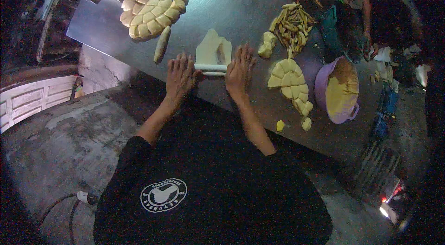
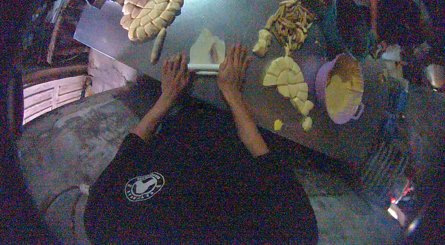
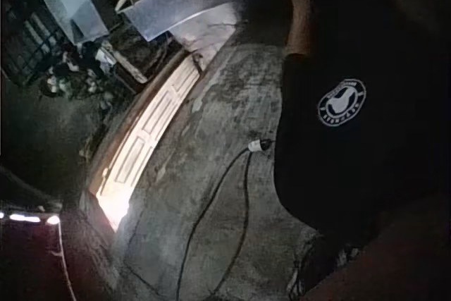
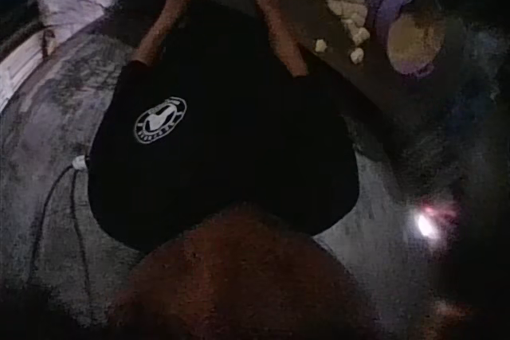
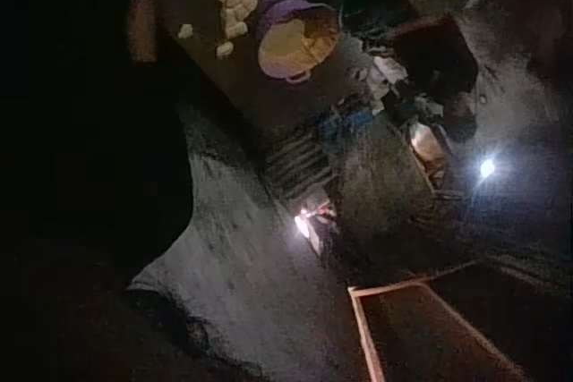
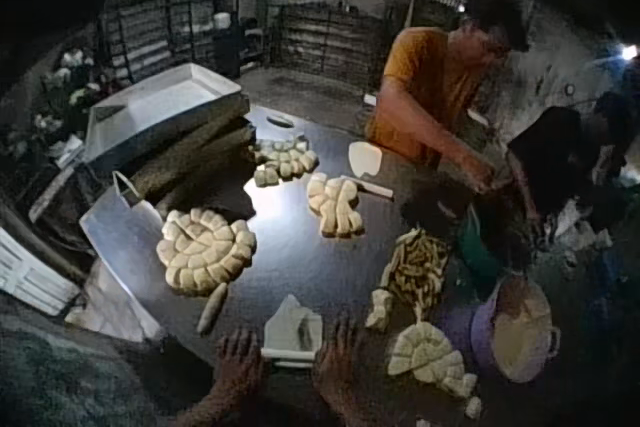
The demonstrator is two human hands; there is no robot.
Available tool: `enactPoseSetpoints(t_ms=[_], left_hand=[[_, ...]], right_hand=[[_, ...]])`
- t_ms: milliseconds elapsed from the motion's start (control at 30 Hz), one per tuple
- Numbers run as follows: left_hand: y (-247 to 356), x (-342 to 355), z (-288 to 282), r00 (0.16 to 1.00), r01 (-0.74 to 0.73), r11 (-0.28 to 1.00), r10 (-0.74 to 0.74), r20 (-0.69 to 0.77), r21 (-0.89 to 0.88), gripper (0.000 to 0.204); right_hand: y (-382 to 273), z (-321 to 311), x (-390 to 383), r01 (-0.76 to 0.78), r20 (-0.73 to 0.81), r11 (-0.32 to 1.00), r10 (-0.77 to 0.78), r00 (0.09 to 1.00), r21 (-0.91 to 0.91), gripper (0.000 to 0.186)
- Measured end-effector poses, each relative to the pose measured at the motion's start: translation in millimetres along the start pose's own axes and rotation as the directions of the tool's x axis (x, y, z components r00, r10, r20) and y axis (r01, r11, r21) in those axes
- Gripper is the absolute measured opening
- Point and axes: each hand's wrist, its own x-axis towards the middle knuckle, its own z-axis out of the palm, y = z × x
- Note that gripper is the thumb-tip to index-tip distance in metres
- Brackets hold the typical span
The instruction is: The person prepares pieces of dough by rolling them flat, placing a yellow filling inside, and folding them into shapes, before placing them onto a baking tray.
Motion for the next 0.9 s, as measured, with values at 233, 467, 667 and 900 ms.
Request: enactPoseSetpoints(t_ms=[233,467,667,900], left_hand=[[-55,37,22,0.909,-0.392,0.866,0.416,0.013,-0.311,0.030],[-30,153,51,0.959,-0.051,0.999,0.048,-0.281,-0.004,0.032],[-36,231,67,0.942,0.008,0.999,-0.020,-0.335,-0.036,0.034],[-49,194,33,0.982,-0.042,0.596,-0.125,-0.144,-0.802,0.028]], right_hand=[[10,-9,15,0.037,0.078,0.868,-0.086,0.993,0.495,0.053],[13,23,125,-0.028,-0.117,0.986,0.008,0.993,-0.167,0.056],[15,23,189,-0.051,-0.235,0.949,-0.025,0.972,-0.311,0.052],[0,-13,148,0.229,0.143,0.972,-0.235,0.961,0.062,0.036]])
